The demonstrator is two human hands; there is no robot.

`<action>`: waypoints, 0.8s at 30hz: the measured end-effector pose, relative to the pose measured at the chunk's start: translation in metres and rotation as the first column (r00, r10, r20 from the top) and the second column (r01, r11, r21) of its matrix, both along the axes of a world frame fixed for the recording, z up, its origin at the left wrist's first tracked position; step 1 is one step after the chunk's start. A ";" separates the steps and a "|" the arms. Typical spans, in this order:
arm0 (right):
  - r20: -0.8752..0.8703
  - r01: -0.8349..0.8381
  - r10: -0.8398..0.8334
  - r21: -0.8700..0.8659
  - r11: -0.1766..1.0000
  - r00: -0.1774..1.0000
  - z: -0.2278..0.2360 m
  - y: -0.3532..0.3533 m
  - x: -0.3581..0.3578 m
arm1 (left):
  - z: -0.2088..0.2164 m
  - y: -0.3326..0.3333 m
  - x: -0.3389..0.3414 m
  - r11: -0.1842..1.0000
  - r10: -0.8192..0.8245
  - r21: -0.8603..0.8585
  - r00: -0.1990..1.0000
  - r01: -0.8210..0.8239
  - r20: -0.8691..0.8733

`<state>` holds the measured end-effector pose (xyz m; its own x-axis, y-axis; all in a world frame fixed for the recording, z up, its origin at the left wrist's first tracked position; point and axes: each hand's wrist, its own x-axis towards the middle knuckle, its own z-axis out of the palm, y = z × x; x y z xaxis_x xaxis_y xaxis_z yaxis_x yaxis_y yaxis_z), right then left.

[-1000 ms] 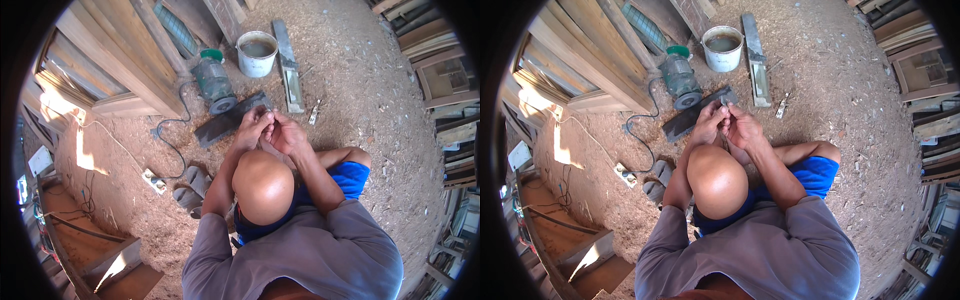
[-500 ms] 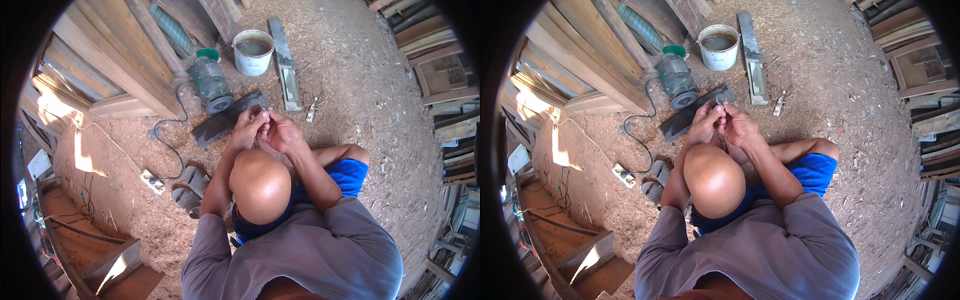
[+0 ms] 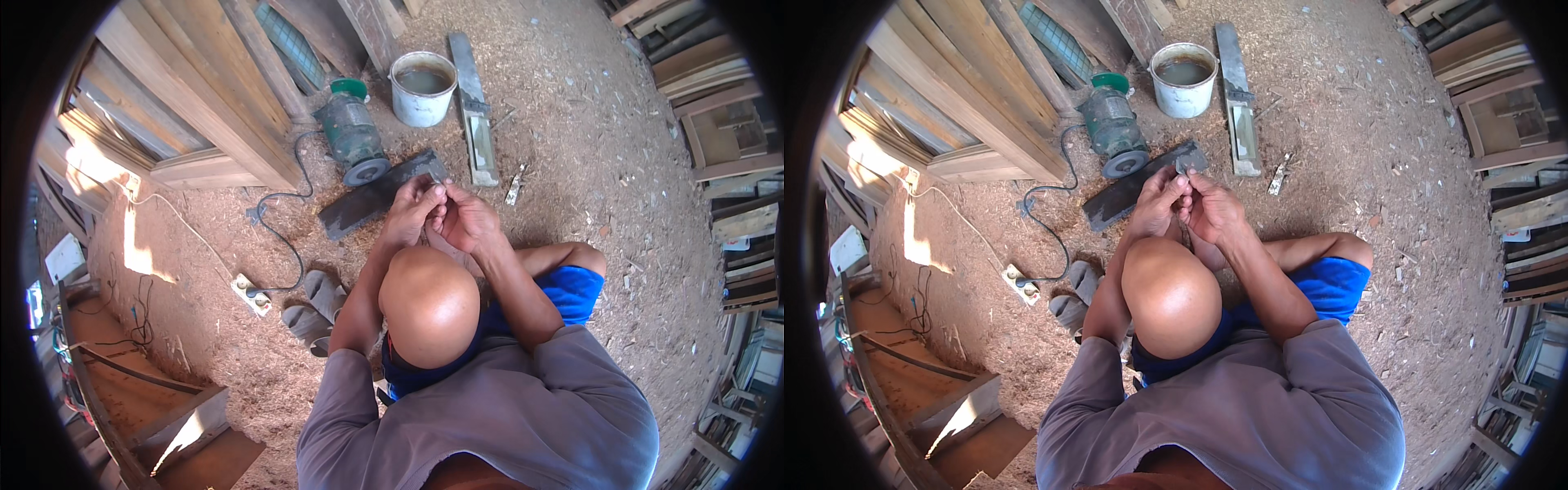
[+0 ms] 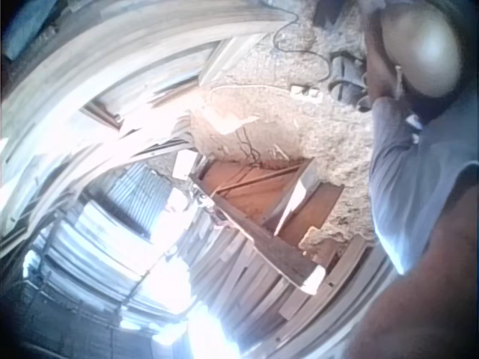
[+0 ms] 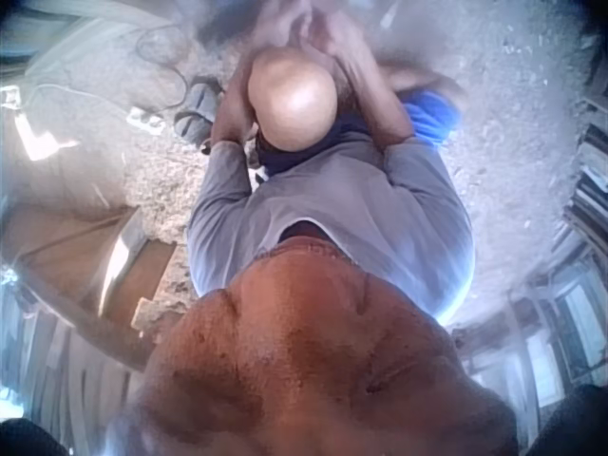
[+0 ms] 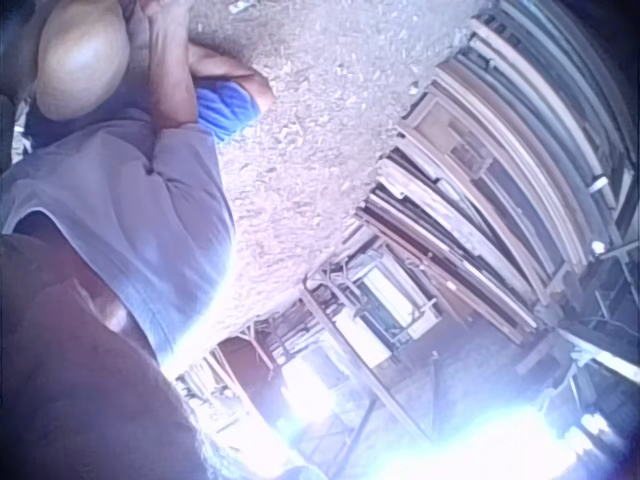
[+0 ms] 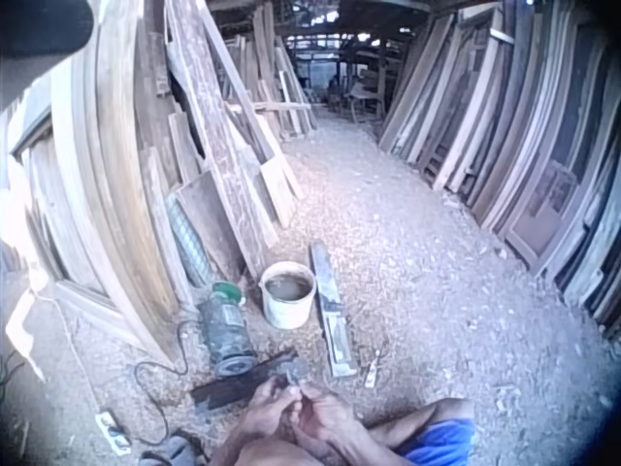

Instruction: The person sharpens small metal hinge parts using a bench grinder, dipping the metal into a bucket of water to cool it down between grinding sessions.

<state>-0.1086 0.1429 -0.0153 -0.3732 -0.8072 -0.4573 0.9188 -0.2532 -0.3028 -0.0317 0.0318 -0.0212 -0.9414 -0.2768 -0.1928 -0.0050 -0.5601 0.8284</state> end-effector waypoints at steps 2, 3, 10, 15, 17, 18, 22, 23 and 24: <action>0.001 -0.002 0.002 -0.001 1.000 1.000 0.001 0.000 0.000 | 0.000 0.000 0.001 1.000 0.004 0.002 1.000 -0.004 0.001; -0.002 -0.004 0.004 -0.001 1.000 1.000 0.001 0.000 0.001 | 0.000 0.000 0.001 1.000 0.004 0.005 1.000 -0.004 0.003; -0.029 -0.018 0.018 0.007 1.000 0.999 -0.002 0.000 0.000 | -0.001 -0.001 0.001 1.000 -0.001 0.023 1.000 0.001 0.014; -0.109 -0.059 0.059 0.007 0.998 0.992 0.008 0.006 -0.002 | -0.007 -0.001 0.003 0.999 0.014 -0.047 0.989 -0.021 -0.150; -0.198 -0.062 0.063 0.012 0.998 0.978 0.010 0.008 -0.003 | -0.006 -0.001 0.004 0.999 0.000 -0.041 0.966 -0.011 -0.259; -0.221 -0.057 0.062 0.029 0.998 0.973 0.011 0.009 -0.003 | -0.007 -0.001 0.006 1.000 -0.013 -0.021 0.952 0.007 -0.304; -0.294 -0.093 0.110 0.071 0.993 0.949 0.010 0.019 -0.003 | -0.006 -0.003 0.011 0.959 0.057 0.276 0.923 0.055 -0.381; -0.307 -0.115 0.132 0.075 0.991 0.942 0.008 0.021 -0.003 | -0.007 -0.005 0.012 0.950 0.057 0.304 0.923 0.066 -0.381; -0.310 -0.131 0.153 0.090 0.987 0.939 0.008 0.022 -0.002 | -0.009 -0.007 0.013 0.941 0.057 0.330 0.923 0.078 -0.381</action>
<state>-0.1111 0.1645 -0.0074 -0.3908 -0.8336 -0.3903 0.7987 -0.0964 -0.5939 -0.0190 0.0246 -0.0297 -0.9630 -0.2499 0.1012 0.2646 -0.8040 0.5324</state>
